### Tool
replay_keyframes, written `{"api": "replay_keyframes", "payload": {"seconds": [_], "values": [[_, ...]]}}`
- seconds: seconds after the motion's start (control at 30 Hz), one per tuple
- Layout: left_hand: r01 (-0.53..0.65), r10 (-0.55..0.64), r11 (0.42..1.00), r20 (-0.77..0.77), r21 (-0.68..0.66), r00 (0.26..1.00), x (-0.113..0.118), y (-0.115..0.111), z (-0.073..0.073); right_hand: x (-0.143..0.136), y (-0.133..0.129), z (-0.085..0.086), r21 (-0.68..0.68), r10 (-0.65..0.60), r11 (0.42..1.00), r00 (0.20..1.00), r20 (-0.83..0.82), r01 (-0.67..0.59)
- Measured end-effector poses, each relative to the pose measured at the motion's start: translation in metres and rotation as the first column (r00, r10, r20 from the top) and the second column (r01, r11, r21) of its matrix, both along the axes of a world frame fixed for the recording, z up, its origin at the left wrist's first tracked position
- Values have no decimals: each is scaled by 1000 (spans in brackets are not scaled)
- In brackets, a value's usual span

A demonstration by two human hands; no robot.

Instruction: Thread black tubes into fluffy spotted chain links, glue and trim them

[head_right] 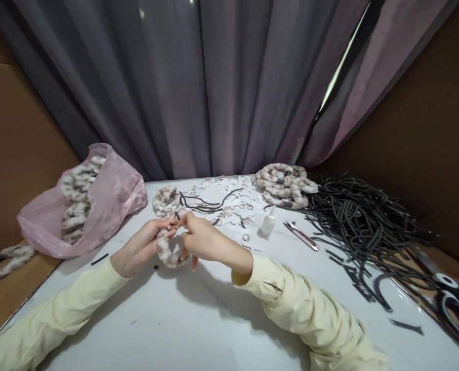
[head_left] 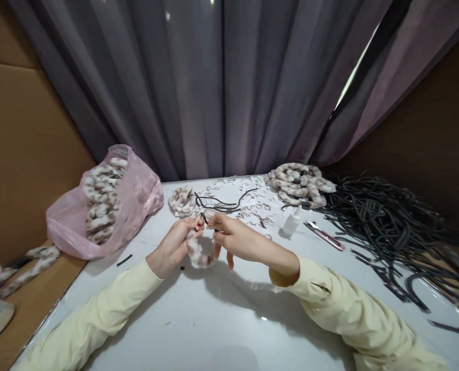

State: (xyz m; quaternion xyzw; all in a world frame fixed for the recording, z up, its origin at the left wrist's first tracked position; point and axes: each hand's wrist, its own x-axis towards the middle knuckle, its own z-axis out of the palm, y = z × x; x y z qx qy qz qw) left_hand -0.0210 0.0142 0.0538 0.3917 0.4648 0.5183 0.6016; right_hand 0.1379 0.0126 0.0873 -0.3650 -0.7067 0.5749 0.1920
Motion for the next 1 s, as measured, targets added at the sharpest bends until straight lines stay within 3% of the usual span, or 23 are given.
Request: {"api": "replay_keyframes", "payload": {"seconds": [0.13, 0.27, 0.37, 0.5, 0.6, 0.7, 0.77, 0.83, 1.0], "values": [[-9, 14, 999, 90, -52, 996, 4, -5, 6, -10, -3, 3, -210, -47, 977, 997, -69, 32], [-16, 14, 998, 29, 62, 999, 10, -15, 14, -18, -6, 0, -252, -138, 964, 969, -205, 84], [2, 27, 973, -122, 231, 992, 11, -20, 18, -20, -4, -9, -179, -173, 977, 923, -344, 116], [-17, 213, 885, -373, 465, 903, 7, -22, 15, -16, -3, -14, 63, -220, 961, 885, -410, 268], [1, 443, 757, -515, 653, 734, 2, -20, 4, -12, -5, -12, 203, -234, 923, 894, -382, 328], [177, 710, 482, -501, 858, 495, -7, -14, -6, -11, -8, -9, 245, -216, 918, 911, -352, 312], [344, 782, 330, -458, 879, 422, -15, -8, -9, -10, -10, -7, 278, -187, 918, 926, -328, 284], [430, 809, 261, -439, 864, 391, -21, -4, -8, -8, -13, -4, 342, -158, 904, 943, -294, 258], [460, 813, 264, -452, 848, 367, -20, -5, 1, 3, -23, 7, 500, -94, 849, 980, -175, 171]]}}
